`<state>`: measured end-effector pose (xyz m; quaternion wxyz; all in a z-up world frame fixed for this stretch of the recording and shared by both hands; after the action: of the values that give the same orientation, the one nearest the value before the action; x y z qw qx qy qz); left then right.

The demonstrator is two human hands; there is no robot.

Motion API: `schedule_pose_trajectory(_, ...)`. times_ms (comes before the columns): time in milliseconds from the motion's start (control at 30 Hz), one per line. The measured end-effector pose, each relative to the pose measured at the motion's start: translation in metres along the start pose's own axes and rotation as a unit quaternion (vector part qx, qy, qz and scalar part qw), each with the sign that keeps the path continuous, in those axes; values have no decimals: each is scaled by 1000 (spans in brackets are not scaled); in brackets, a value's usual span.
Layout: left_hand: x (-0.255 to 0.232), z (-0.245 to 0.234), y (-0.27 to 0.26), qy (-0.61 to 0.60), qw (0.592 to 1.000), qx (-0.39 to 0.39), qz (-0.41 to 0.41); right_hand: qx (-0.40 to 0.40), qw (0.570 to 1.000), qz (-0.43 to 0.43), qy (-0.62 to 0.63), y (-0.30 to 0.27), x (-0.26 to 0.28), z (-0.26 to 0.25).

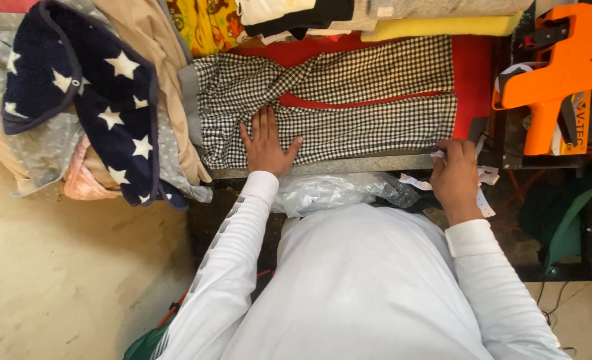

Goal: Folding and organizing various children's clothing items and blankets on a work surface, likely in preparation for tagging.

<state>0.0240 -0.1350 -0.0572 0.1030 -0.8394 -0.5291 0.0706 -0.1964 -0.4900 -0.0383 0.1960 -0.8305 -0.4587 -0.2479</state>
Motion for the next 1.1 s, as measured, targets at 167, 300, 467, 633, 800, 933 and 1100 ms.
schedule_pose_trajectory(167,-33,7,-4,-2,999,40,12,9,997,-54,60,-4,4,-5)
schedule_pose_trajectory(300,-65,17,-6,14,998,66,5,12,992,-86,92,0,-2,-4)
schedule_pose_trajectory(467,-73,16,-9,3,998,55,-4,38,985,-67,156,-2,13,-15)
schedule_pose_trajectory(633,-74,15,-10,2,999,40,-18,66,975,-15,213,-10,-1,-32)
schedule_pose_trajectory(800,-74,10,-9,15,999,15,-30,31,990,-94,96,-20,-6,-50)
schedule_pose_trajectory(933,-75,6,-10,11,999,21,-33,6,987,-147,-58,-26,-26,-29)
schedule_pose_trajectory(1100,-72,7,-10,0,999,27,-27,-19,979,-114,-167,-25,-43,-15)
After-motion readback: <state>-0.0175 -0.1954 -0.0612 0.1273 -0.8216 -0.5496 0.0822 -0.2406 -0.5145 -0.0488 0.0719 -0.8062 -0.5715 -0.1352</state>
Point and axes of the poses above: each hand's wrist, its own y-axis towards the middle knuckle, its own z-axis out of the palm, x = y × z, the point moved 10 cm from there along y, towards the middle knuckle, and after that the axes turned 12 degrees about y, right-handed, at the moved point
